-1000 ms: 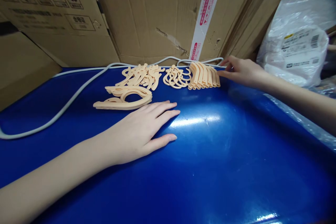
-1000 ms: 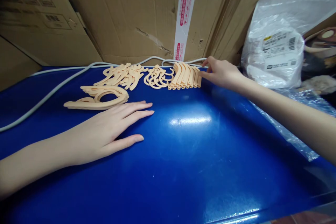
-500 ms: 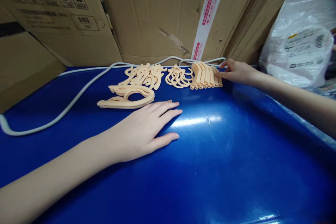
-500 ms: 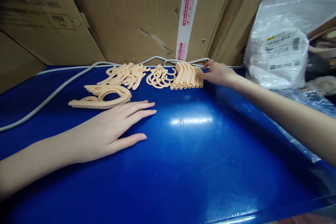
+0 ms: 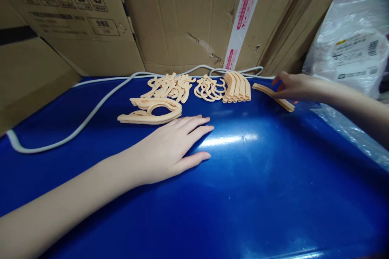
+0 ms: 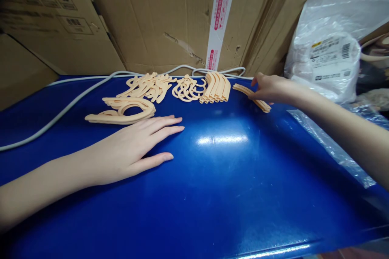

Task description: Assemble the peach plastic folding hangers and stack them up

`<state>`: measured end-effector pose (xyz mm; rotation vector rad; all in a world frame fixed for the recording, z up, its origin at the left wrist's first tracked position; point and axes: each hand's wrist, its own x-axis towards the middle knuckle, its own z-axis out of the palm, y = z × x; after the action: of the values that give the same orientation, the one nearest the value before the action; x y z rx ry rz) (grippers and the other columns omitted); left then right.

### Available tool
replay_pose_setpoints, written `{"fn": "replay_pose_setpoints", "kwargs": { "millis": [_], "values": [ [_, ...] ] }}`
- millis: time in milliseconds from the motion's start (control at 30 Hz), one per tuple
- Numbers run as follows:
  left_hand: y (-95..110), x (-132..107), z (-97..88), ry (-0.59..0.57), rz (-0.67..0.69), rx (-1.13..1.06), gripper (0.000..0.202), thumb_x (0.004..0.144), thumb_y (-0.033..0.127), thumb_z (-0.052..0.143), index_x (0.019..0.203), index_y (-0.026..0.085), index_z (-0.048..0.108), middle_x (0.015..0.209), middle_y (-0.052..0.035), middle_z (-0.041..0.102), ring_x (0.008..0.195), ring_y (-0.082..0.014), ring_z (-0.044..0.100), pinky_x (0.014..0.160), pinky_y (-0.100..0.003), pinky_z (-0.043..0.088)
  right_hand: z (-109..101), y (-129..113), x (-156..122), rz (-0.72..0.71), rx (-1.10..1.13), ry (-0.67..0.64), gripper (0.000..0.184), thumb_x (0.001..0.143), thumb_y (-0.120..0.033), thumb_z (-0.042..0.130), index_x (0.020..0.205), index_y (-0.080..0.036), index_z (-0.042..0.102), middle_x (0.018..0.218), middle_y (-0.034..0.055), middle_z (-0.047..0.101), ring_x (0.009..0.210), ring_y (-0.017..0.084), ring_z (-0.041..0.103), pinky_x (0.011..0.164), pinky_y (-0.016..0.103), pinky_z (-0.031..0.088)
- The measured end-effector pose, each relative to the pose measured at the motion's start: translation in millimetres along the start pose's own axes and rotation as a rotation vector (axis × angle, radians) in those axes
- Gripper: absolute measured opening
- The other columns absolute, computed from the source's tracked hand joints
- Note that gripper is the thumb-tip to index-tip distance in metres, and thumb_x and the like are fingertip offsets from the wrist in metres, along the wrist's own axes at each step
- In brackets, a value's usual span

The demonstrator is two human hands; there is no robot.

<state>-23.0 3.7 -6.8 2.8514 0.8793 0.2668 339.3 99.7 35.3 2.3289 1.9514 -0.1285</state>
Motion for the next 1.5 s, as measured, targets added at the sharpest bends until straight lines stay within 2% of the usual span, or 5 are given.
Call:
{"fn": "replay_pose_setpoints", "kwargs": {
  "millis": [233,667,1167,1333,1500],
  "values": [
    [4.3,0.3,0.5,-0.025,-0.071,-0.091,0.057,0.103,0.053,0.041,0.15,0.019,0.045,0.16,-0.0098,0.042,0.148,-0.0296,0.037,0.121,-0.052,0.032,8.9,12.6,-63.7,-0.298,0.028,-0.069,0.028,0.081,-0.024,0.072,0.103,-0.028,0.056,0.089,0.0067,0.073,0.068,0.019,0.065,0.061,0.032,0.043],
    [21.2,4.6,-1.2,0.191,-0.002,-0.047,0.026,0.091,0.038,0.066,0.105,0.017,0.06,0.093,-0.003,0.063,0.087,-0.0234,0.057,0.078,-0.038,0.042,29.6,-80.0,-134.4,-0.993,0.399,-0.014,0.019,0.085,-0.012,0.062,0.094,-0.022,0.05,0.083,-0.0046,0.063,0.064,0.009,0.058,0.058,0.02,0.04],
    [20.1,9.2,-2.7,0.131,-0.03,-0.064,0.014,0.093,0.032,0.057,0.086,0.021,0.053,0.084,-0.0009,0.058,0.08,-0.0208,0.05,0.072,-0.035,0.034,-4.9,-88.3,-102.1,-1.118,0.37,-0.206,0.014,0.091,-0.032,0.065,0.1,-0.022,0.065,0.091,-0.0022,0.072,0.076,0.012,0.066,0.066,0.024,0.048],
    [20.1,9.3,-4.2,0.129,-0.048,-0.074,0.015,0.095,0.032,0.057,0.087,0.02,0.053,0.083,-0.0003,0.057,0.078,-0.0198,0.05,0.072,-0.035,0.034,-31.1,-94.3,-50.4,-0.863,-0.004,0.321,0.015,0.088,-0.029,0.061,0.093,-0.019,0.072,0.087,0.0051,0.072,0.078,0.022,0.064,0.065,0.031,0.037],
    [17.7,7.3,-1.8,0.168,-0.035,-0.101,0.013,0.094,0.032,0.058,0.088,0.021,0.053,0.084,0.0007,0.057,0.077,-0.019,0.049,0.071,-0.034,0.033,-36.8,-104.2,-3.4,-0.625,-0.217,0.349,0.024,0.089,-0.029,0.058,0.097,-0.018,0.077,0.1,0.0117,0.076,0.088,0.029,0.066,0.066,0.033,0.037]
  ]
}}
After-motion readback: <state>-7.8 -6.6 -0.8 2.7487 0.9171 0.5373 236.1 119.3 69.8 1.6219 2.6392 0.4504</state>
